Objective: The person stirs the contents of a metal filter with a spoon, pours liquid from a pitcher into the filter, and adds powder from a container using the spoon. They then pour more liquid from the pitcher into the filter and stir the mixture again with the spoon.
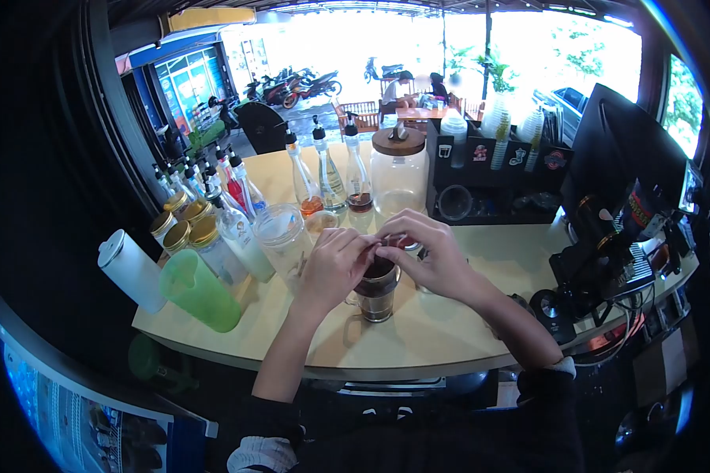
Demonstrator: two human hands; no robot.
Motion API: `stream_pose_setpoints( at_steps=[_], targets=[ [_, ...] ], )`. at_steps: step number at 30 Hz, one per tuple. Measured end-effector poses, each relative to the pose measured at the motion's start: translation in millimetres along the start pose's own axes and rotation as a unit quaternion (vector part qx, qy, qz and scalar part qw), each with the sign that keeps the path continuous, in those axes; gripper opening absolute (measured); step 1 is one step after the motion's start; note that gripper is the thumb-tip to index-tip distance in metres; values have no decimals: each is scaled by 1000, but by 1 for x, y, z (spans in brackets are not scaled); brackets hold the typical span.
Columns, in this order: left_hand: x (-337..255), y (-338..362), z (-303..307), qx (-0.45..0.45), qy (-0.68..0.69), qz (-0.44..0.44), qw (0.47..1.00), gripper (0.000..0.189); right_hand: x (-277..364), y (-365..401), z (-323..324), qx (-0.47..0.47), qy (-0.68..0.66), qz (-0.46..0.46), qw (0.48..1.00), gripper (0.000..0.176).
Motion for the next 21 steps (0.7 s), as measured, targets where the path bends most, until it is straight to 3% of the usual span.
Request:
stream_pose_setpoints(
  at_steps=[1, 3, 9, 11, 12, 14, 18, 21],
  targets=[
    [1, 0, -1, -9, 5, 10, 1000, 13, -2, 3, 5, 0, 5, -2, 1000, 15],
    [6, 2, -2, -15, 12, 24, 1000, 12, -17, 16, 20, -4, 31, -108, 994, 18],
    [13, 4, 4, -56, 80, 77, 992, 9, -115, 112, 53, 23, 209, -256, 944, 19],
    [15, 6, 7, -68, 89, 103, 988, 9, -133, 140, 53, 65, 152, -343, 925, 18],
    [15, 6, 7, -70, 87, 104, 988, 9, -138, 151, 51, 66, 151, -341, 925, 18],
    [17, 8, 8, -83, 103, 145, 981, 9, -145, 170, 44, -56, -57, -373, 924, 19],
    [18, 12, 6, -104, 117, 179, 971, 9, -148, 184, 33, -69, -85, -386, 916, 21],
    [17, 16, 7, -108, 129, 191, 967, 9, -159, 192, 20, -143, -140, -361, 911, 20]
  ],
)
Point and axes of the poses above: each hand's wrist, its own y-axis away from the middle knuckle, its own z-axis out of the back of the hand, x = y × z, the point moved 2 cm from there along -y, towards the middle knuckle, and after that the axes turned 7 degrees about z, right-handed, at the moved point
